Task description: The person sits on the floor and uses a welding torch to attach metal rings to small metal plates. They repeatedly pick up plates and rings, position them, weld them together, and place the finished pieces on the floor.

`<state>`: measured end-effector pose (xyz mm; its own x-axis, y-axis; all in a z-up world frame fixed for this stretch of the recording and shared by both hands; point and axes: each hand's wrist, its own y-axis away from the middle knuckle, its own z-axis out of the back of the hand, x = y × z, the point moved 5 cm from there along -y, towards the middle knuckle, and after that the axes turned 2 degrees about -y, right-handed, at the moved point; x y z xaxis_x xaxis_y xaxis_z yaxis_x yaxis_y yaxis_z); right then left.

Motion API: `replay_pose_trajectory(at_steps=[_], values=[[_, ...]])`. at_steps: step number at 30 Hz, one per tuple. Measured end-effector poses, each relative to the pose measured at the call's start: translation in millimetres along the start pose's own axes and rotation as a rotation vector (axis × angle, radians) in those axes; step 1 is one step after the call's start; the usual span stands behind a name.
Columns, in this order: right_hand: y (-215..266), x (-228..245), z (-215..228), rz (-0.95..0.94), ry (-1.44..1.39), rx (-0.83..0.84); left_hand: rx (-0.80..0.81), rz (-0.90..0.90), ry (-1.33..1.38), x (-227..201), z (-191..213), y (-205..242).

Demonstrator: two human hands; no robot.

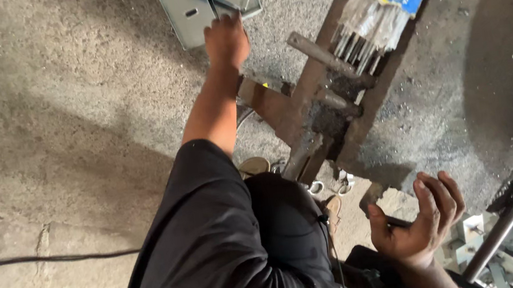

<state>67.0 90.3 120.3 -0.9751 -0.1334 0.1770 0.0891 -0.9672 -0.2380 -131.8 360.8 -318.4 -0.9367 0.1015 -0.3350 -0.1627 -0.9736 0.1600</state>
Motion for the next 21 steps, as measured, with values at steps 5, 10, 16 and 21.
replay_pose_trajectory(at_steps=[5, 10, 16, 21], values=[[2, -2, 0, -0.045, -0.039, 0.054, -0.201, 0.065, -0.032, 2, 9, -2], [1, 0, 6, -0.059, -0.008, 0.09, -0.074, 0.101, -0.076, 18, -13, -11], [-3, 5, 5, -0.039, 0.025, 0.06, 0.21, -0.102, 0.028, 33, -45, -10], [-4, 6, 6, -0.033, 0.037, 0.067, 0.302, 0.005, 0.164, 69, -47, 42]])
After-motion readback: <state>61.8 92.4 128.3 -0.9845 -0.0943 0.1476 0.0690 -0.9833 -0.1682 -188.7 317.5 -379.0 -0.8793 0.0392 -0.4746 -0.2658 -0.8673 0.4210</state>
